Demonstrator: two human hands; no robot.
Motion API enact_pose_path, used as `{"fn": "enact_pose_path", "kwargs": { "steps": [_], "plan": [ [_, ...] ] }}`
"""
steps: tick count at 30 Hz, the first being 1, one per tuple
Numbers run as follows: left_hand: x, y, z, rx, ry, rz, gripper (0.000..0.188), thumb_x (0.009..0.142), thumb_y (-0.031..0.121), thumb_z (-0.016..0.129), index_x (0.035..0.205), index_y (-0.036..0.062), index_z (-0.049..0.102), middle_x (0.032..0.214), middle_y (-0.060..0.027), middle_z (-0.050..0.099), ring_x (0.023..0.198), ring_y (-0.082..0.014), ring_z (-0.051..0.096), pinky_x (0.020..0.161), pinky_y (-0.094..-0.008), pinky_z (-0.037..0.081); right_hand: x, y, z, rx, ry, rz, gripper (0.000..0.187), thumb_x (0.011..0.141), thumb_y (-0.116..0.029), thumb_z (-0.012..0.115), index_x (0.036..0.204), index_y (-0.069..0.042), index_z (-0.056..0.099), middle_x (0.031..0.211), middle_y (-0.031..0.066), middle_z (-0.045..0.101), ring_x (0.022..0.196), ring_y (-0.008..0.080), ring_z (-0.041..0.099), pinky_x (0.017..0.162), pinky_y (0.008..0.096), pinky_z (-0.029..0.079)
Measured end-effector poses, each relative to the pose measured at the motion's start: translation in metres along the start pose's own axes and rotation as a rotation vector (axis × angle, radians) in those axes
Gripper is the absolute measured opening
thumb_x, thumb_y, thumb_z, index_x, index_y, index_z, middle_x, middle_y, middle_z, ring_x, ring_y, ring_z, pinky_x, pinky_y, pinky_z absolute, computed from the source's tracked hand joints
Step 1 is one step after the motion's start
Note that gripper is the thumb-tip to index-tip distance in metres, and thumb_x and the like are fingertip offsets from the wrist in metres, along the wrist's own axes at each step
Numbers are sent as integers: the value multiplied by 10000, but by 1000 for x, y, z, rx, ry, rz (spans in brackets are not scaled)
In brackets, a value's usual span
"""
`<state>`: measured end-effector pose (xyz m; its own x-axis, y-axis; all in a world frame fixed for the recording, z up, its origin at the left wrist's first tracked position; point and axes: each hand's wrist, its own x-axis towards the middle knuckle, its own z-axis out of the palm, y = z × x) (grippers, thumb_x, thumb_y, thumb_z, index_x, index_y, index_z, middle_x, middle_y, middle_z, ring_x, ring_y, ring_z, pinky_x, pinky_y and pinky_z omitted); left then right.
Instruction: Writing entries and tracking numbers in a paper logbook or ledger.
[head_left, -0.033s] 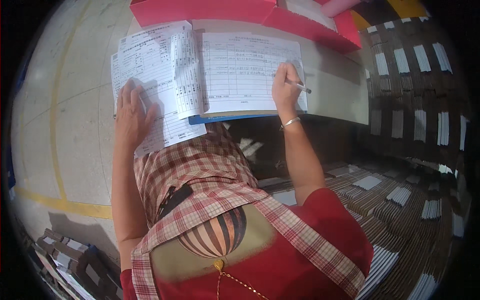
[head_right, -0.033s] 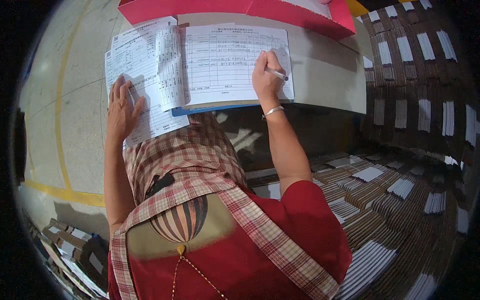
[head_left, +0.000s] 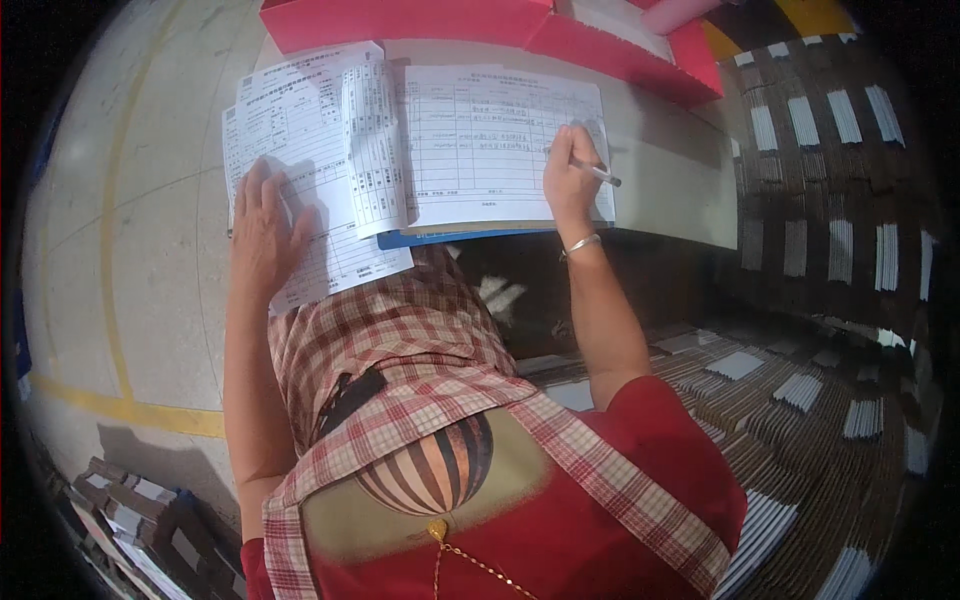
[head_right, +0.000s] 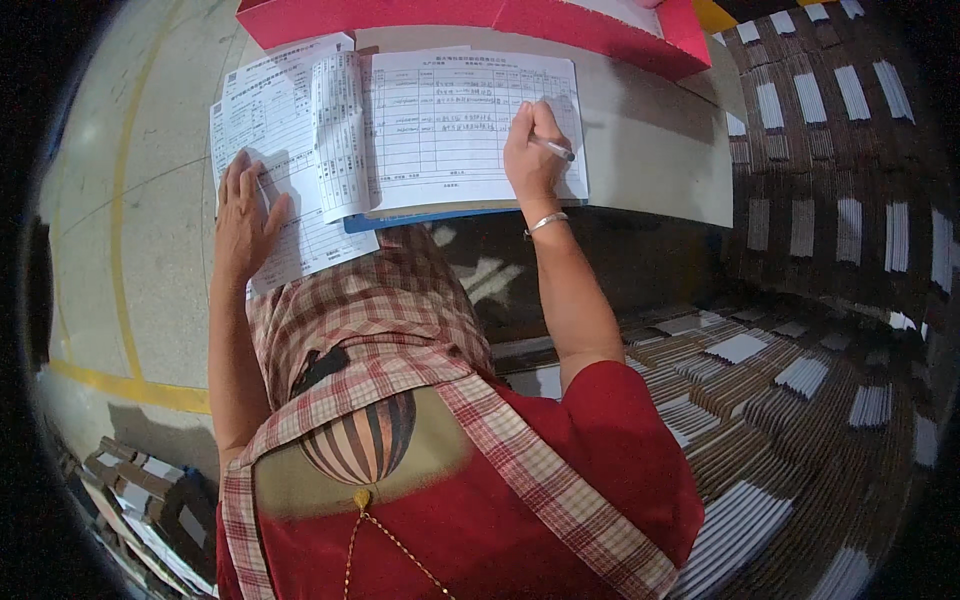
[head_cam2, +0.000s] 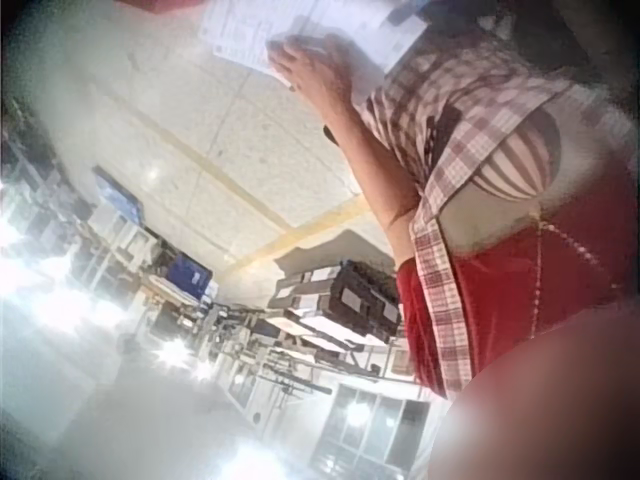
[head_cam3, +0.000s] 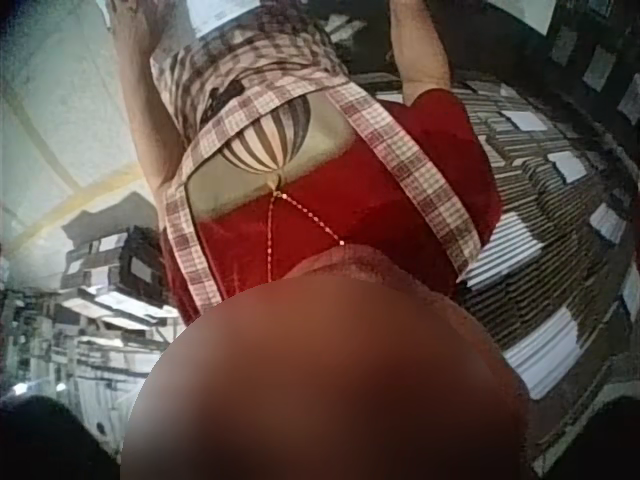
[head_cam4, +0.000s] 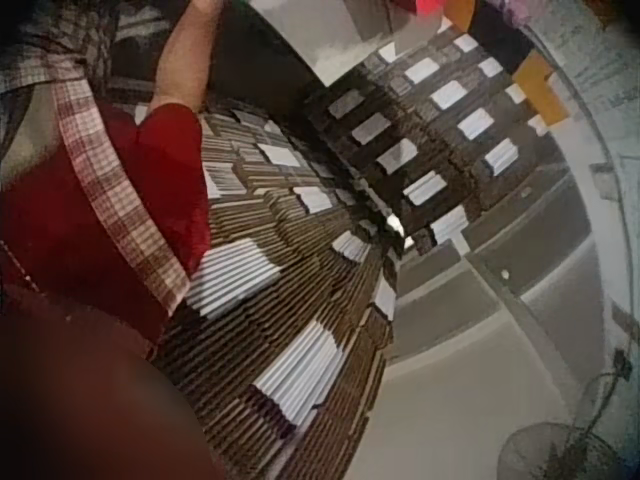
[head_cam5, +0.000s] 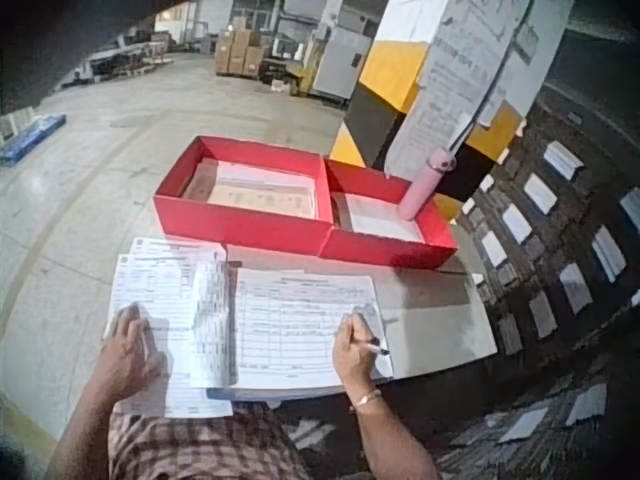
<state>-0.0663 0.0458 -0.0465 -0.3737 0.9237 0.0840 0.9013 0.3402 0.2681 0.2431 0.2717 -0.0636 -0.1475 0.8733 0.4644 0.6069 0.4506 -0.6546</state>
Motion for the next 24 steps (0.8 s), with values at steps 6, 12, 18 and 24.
{"fn": "enact_pose_path", "kwargs": {
  "steps": [6, 12, 18, 24],
  "plan": [
    [-5, -25, -7, -117, 88, -13, 536, 864, 248, 662, 1292, -14, 475, 1492, -240, 346, 1386, -411, 324, 1140, -462, 302, 6, -9, 22, 135, -89, 29, 157, 944, -124, 537, 850, -11, 593, 696, 177, 590, 629, 283, 580, 601, 393, 454],
    [13, 4, 3, -111, -219, -89, 696, 806, 234, 612, 1387, -80, 392, 1484, -288, 336, 1404, -401, 301, 1178, -453, 230, -4, 168, 9, -1256, -146, -254, 380, 949, -247, 588, 1261, -29, 583, 1314, 122, 573, 1256, 280, 498, 1085, 441, 343],
    [-21, 30, -3, -253, 231, 367, 934, 678, 359, 797, 1462, 114, 351, 1534, -243, 243, 1409, -457, 239, 1160, -518, 226, 49, 183, -18, -19, 454, -237, 349, 970, -278, 512, 1028, 35, 654, 942, 168, 648, 817, 276, 588, 754, 386, 501],
    [-12, 75, 19, -228, 135, 646, 830, 633, 359, 803, 1389, 236, 483, 1553, -220, 211, 1403, -537, 177, 1145, -589, 205, 33, 174, -73, 235, 334, 270, 376, 985, -321, 531, 1100, 21, 639, 1035, 155, 659, 889, 247, 609, 826, 369, 501]
  ]
}}
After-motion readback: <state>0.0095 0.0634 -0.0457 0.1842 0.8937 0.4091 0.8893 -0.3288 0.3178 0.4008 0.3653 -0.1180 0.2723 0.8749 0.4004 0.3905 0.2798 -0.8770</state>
